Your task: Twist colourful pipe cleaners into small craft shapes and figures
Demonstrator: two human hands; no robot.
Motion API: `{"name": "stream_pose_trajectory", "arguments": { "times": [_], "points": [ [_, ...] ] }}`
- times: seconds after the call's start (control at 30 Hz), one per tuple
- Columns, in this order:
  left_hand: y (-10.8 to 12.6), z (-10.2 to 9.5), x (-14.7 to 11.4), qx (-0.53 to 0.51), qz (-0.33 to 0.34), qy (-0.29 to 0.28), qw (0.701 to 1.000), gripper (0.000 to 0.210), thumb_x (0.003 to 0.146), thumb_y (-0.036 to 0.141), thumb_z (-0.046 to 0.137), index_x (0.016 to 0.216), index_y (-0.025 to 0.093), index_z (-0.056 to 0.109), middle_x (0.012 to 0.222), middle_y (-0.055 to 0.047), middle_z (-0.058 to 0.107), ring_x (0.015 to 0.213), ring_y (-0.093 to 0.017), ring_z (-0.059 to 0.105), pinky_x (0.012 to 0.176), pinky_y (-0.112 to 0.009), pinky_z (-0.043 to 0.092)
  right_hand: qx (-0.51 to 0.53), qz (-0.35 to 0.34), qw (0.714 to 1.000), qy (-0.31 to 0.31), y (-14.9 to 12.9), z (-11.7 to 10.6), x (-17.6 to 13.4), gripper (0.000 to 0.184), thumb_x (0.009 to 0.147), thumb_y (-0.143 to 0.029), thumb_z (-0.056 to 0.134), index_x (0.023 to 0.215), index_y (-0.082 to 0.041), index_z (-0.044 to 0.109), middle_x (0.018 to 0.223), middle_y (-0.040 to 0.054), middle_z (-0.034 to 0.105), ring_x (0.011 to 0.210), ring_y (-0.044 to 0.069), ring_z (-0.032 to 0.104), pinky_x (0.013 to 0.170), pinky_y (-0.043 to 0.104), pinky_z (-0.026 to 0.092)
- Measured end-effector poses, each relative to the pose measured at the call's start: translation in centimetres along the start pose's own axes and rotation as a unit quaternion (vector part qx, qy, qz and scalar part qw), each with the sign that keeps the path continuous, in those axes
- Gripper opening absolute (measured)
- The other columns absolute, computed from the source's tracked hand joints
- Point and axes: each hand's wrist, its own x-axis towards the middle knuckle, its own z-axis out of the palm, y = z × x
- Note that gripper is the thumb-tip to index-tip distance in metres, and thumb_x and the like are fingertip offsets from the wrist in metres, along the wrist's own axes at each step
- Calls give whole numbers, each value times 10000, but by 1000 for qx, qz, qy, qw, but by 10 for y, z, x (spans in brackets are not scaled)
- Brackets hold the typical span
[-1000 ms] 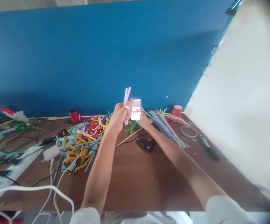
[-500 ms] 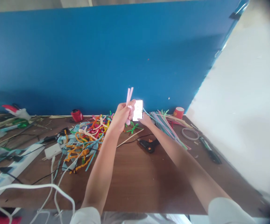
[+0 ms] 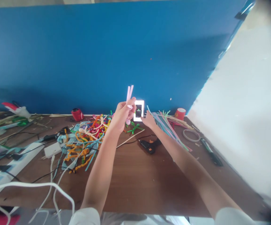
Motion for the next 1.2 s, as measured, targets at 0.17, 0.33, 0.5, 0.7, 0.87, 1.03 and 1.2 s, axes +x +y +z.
{"name": "stream_pose_trajectory", "arguments": {
  "times": [0.17,0.33,0.5,0.7,0.87,1.03,1.2],
  "points": [
    [-8,-1,7,-8,10,42,999,565,829,619,663,570,195,394,460,79,267,372,-35,238,349,-182,167,-11,18,1000,-6,-5,-14,-12,249,880,-257,573,1108,-162,609,1018,130,722,978,274,676,871,376,489],
    [-10,-1,13,-110,98,149,978,527,839,551,693,635,202,355,549,76,294,426,-39,302,363,-171,211,3,26,1000,12,-8,-15,-12,208,966,-324,473,957,-187,629,914,126,716,897,278,675,823,377,471],
    [-7,0,13,-162,110,144,970,429,937,443,594,660,197,378,601,66,288,449,-40,332,394,-169,273,43,40,997,53,-12,-9,10,280,982,-299,385,1040,-163,624,945,134,720,915,277,671,833,368,472],
    [-6,-2,12,-169,101,130,972,378,928,452,623,715,193,448,624,58,348,474,-42,379,415,-175,316,105,51,986,118,-22,-5,42,356,932,-331,427,1188,-140,586,1179,157,691,1093,270,632,925,351,469],
    [-3,-5,11,-158,110,151,969,394,922,489,626,732,202,434,631,62,367,466,-44,376,420,-183,326,133,57,980,140,-18,-4,48,348,925,-378,415,1104,-160,619,1131,147,703,1049,266,638,931,360,468],
    [-2,-6,13,-142,107,165,970,383,946,448,606,729,205,404,635,59,394,462,-41,380,417,-183,317,131,71,976,159,-3,-1,41,337,933,-372,412,1077,-137,606,1058,156,707,1026,273,644,937,382,461],
    [-5,-4,12,-130,100,153,975,373,946,411,624,716,193,427,640,54,405,463,-30,369,396,-187,287,138,73,976,149,-2,-3,39,344,967,-409,389,1010,-173,635,921,143,714,951,296,665,873,402,482]
  ]
}}
